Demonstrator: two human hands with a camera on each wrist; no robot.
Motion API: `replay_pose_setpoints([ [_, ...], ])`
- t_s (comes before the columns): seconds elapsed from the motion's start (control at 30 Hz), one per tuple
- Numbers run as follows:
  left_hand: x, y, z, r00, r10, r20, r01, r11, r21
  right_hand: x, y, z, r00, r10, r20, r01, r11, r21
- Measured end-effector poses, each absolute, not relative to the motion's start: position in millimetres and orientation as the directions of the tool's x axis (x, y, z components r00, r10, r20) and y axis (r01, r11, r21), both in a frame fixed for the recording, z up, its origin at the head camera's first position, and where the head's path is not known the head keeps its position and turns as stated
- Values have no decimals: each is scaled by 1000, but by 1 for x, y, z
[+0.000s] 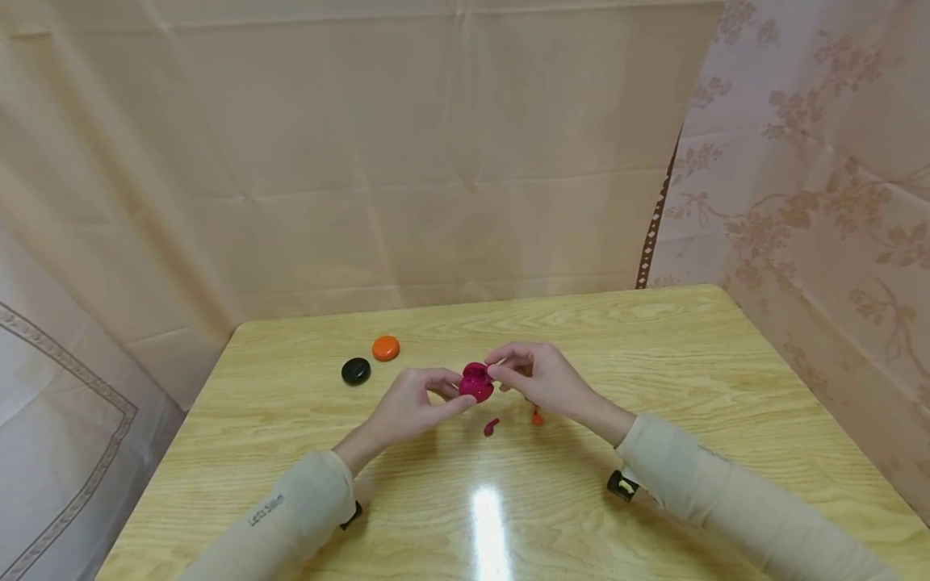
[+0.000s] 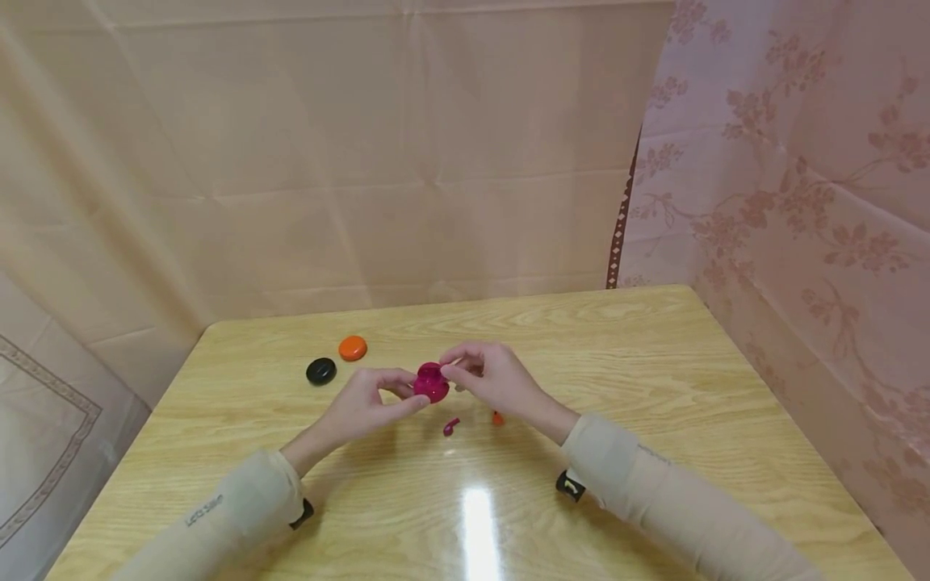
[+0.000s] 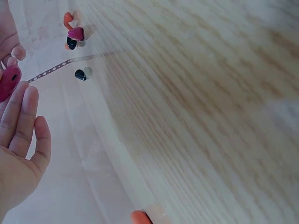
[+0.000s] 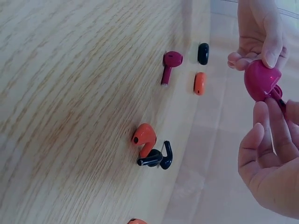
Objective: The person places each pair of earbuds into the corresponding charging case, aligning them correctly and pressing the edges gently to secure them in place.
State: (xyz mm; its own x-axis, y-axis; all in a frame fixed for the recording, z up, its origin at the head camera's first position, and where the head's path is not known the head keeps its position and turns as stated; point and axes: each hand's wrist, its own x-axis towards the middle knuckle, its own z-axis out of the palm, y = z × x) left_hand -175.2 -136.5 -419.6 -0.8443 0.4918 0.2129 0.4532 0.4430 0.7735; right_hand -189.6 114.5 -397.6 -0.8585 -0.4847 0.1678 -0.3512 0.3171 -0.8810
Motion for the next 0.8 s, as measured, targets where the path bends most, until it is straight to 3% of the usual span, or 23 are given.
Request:
replay_pose_setpoints([
  [0.33,-173,-137,-419,-854,483,195,431,446,784,-190,117,-400,-818,-547,177,-387,296,-873],
  [0.8,-174,-138,-419,-864,470,183,416,458,785,-193,118,-409,-805,-545,235,-483,373,-792],
])
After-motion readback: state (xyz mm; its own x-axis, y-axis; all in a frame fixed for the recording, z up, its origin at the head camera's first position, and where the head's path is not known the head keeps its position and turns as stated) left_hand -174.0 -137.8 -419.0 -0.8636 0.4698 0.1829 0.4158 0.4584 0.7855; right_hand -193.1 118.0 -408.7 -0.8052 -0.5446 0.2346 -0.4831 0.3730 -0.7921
